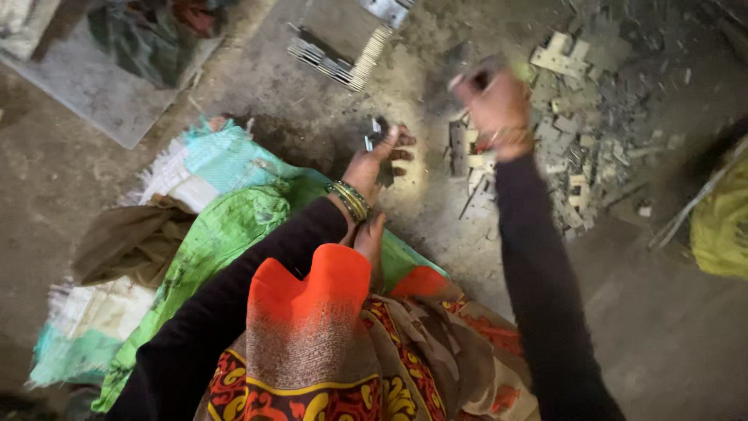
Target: The person sits on the floor and repeatedly picks up small metal pieces, stacks them in the hand, and places the stack onto a growing pile. The person also uses a long metal rod to sweep and gather scattered pieces from the floor.
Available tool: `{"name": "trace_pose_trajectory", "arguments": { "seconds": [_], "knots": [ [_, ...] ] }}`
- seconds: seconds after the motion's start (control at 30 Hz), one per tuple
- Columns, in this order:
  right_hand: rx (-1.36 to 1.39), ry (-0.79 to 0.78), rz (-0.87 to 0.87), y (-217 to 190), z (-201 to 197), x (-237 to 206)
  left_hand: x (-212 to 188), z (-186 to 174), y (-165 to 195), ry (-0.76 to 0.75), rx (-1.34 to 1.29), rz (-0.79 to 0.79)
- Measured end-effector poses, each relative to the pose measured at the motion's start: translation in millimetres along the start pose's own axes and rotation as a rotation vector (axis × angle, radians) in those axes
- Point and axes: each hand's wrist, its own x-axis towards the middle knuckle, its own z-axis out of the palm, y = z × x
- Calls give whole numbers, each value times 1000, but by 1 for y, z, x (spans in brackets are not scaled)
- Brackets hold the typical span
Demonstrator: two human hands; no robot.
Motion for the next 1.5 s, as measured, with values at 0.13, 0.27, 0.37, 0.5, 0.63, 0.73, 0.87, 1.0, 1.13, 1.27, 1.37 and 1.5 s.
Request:
{"name": "trace_pose_trajectory", "arguments": {
  "seconds": [0.13, 0.27, 0.37, 0.5, 0.63, 0.73, 0.87, 1.0, 1.13, 1.27, 1.37, 1.5],
  "knots": [
    [-143, 38, -182, -13, 33, -90, 12, 3, -8, 27, -159, -50],
    [-667, 440, -124, 18, 64, -119, 10, 5, -22, 44, -52, 35],
    [-653, 546, -224, 46, 70, -116, -8, 8, -41, -59, -85, -72],
    [-541, 286, -48, 65, 57, -126, -33, 16, -61, -27, -4, -239],
    [-2, 280, 0, 70, 36, -158, -44, 19, -67, 27, 54, -364],
    [442, 14, 97, 87, 26, -166, -42, 17, -68, -197, -143, -206],
    [-253, 222, 526, 139, 18, -137, -37, 6, -73, -298, -88, -238],
    [-566, 603, 245, 188, 4, -113, -35, -11, -83, -360, -15, -255],
    [-62, 286, 476, 194, -12, -131, -25, -17, -90, -311, 99, -235],
    [227, 158, 544, 146, -9, -171, -23, -11, -87, -202, 201, -231],
    [520, -8, 313, 115, 9, -188, -28, -6, -77, -157, 167, -308],
    [-134, 287, 199, 117, 35, -179, -32, -4, -68, -168, 114, -338]
  ]
}}
